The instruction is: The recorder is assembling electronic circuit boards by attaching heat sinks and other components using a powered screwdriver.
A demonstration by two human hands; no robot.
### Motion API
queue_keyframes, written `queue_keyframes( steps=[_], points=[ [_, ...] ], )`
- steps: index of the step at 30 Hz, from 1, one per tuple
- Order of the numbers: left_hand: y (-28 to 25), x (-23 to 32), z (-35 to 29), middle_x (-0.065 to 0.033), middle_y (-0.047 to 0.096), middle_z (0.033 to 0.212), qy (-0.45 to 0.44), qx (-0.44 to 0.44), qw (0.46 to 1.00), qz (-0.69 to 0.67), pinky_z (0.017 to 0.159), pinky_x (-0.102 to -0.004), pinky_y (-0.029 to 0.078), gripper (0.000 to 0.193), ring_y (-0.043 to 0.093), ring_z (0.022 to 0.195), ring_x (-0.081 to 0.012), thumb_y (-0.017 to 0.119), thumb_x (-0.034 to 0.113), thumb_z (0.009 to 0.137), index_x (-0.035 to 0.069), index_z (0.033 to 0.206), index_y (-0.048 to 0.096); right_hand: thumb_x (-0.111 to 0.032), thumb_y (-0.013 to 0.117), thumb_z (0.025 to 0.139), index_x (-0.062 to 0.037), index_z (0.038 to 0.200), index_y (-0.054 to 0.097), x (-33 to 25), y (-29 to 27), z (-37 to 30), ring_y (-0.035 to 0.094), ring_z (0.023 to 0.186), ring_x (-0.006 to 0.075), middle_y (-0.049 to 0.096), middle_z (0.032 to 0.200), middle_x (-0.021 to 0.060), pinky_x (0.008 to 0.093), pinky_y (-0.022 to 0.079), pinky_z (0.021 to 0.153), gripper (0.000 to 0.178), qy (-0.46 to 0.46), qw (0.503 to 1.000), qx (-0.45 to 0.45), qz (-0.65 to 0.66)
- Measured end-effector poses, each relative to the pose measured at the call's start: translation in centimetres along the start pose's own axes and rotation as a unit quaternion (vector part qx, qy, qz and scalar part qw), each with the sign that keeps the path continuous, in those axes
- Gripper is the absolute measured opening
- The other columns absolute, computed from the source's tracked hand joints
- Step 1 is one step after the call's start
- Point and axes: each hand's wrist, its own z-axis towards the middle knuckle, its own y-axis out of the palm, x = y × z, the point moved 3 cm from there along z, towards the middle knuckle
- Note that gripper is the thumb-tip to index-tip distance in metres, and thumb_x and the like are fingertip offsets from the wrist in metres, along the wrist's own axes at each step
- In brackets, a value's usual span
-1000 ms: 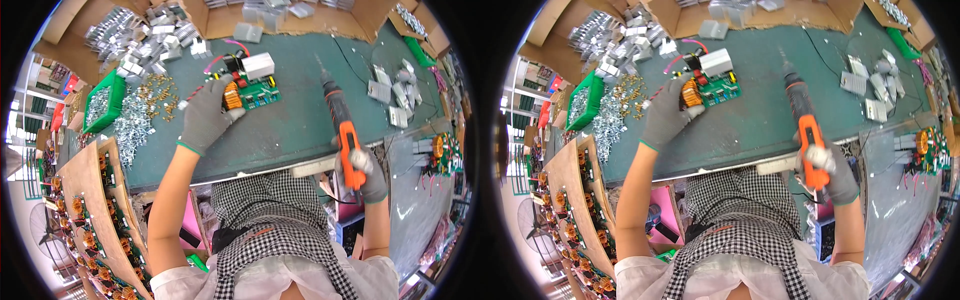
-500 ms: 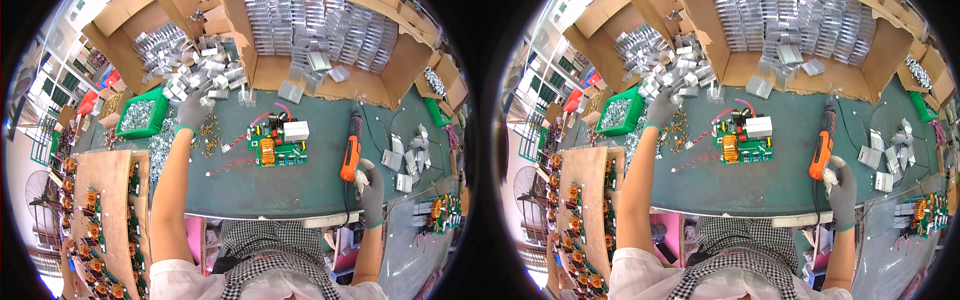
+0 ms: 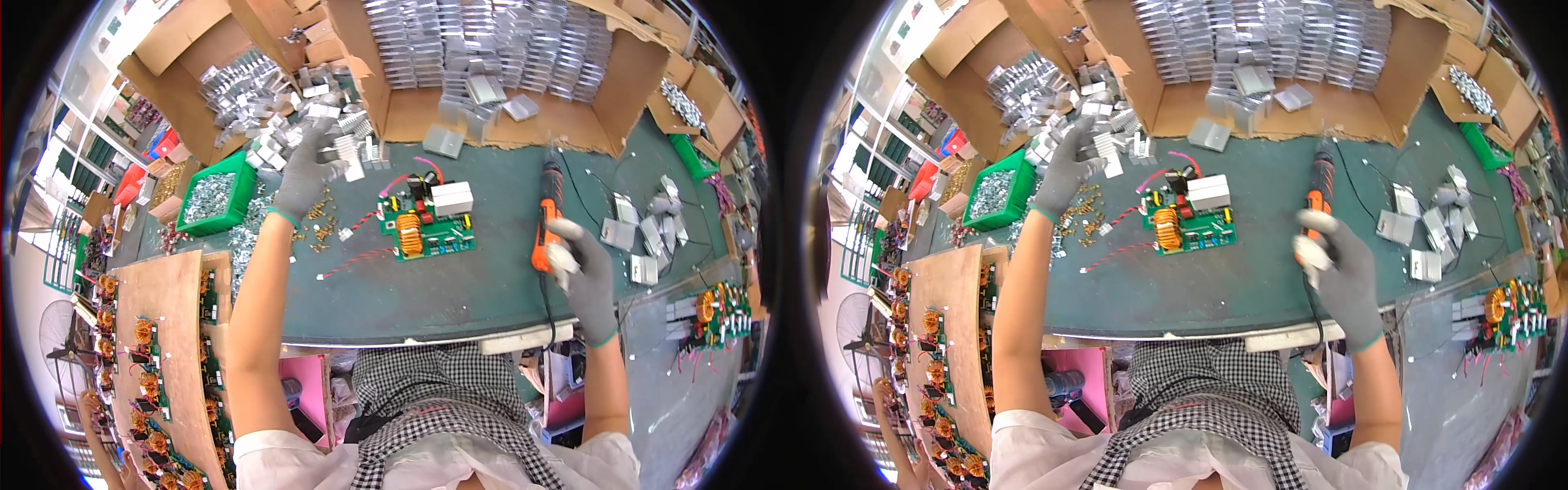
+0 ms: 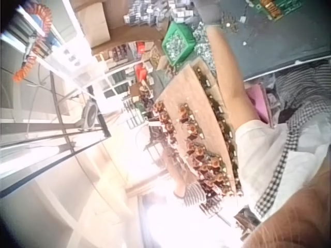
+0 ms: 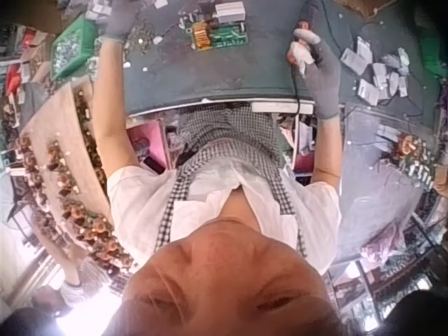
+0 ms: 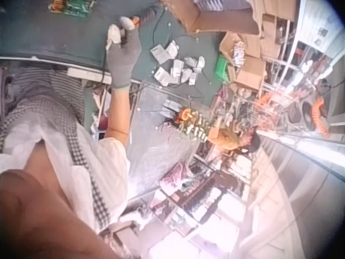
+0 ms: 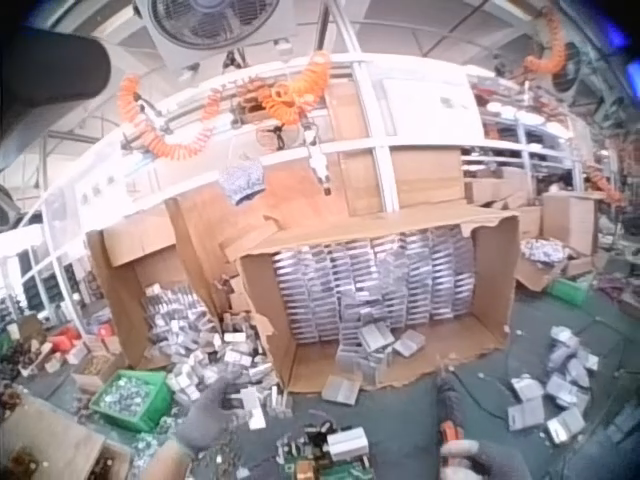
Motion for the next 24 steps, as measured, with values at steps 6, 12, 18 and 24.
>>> queue_keyframes(
  steps=[6, 12, 18, 24],
  points=[
    [11.4, 7.6, -5.5, -0.0094, 0.054, 0.127, 0.065, -0.267, 0.952, -0.133, 0.093, -0.0308, 0.051, 0.071, 0.058, 0.111, -0.0193, 0.060, -0.015, 0.076, 0.006, 0.141, 0.041, -0.021, 0.069, 0.086, -0.0038, 0.124, 0.055, -2.0, 5.5, 5.7, 0.063, 0.086, 0.0308, 0.064, 0.097, 0.0159, 0.0369, 0.050, 0.079, 0.043, -0.222, 0.964, -0.090, -0.119],
    [13.7, 6.1, -6.0, -0.0088, 0.058, 0.119, 0.199, -0.162, 0.956, 0.145, 0.090, -0.0316, 0.053, 0.062, 0.061, 0.107, -0.0207, 0.062, -0.012, 0.077, 0.009, 0.134, 0.050, -0.019, 0.066, 0.089, 0.0011, 0.116, 0.060, -0.3, 7.2, 8.0, 0.063, 0.088, 0.0164, 0.068, 0.097, 0.0104, 0.0301, 0.051, 0.078, 0.034, -0.004, 0.969, -0.245, -0.007],
    [15.2, 5.2, -7.0, -0.0103, 0.059, 0.114, 0.206, -0.127, 0.952, 0.189, 0.084, -0.0350, 0.053, 0.045, 0.064, 0.097, -0.0262, 0.068, 0.000, 0.079, 0.009, 0.123, 0.059, -0.017, 0.066, 0.088, 0.0000, 0.120, 0.057, 3.3, 7.2, 7.8, 0.064, 0.088, 0.0190, 0.066, 0.100, 0.0117, 0.0303, 0.052, 0.079, 0.037, -0.087, 0.969, -0.226, -0.040],
    [16.3, 4.0, -7.9, -0.0100, 0.060, 0.113, 0.180, -0.088, 0.954, 0.224, 0.082, -0.0393, 0.052, 0.039, 0.063, 0.096, -0.0308, 0.070, 0.009, 0.080, 0.010, 0.117, 0.062, -0.013, 0.066, 0.090, -0.0011, 0.122, 0.054, 4.6, 7.2, 7.3, 0.059, 0.089, 0.0103, 0.062, 0.102, 0.0044, 0.0245, 0.050, 0.078, 0.036, -0.139, 0.972, -0.185, -0.048]
  ],
)
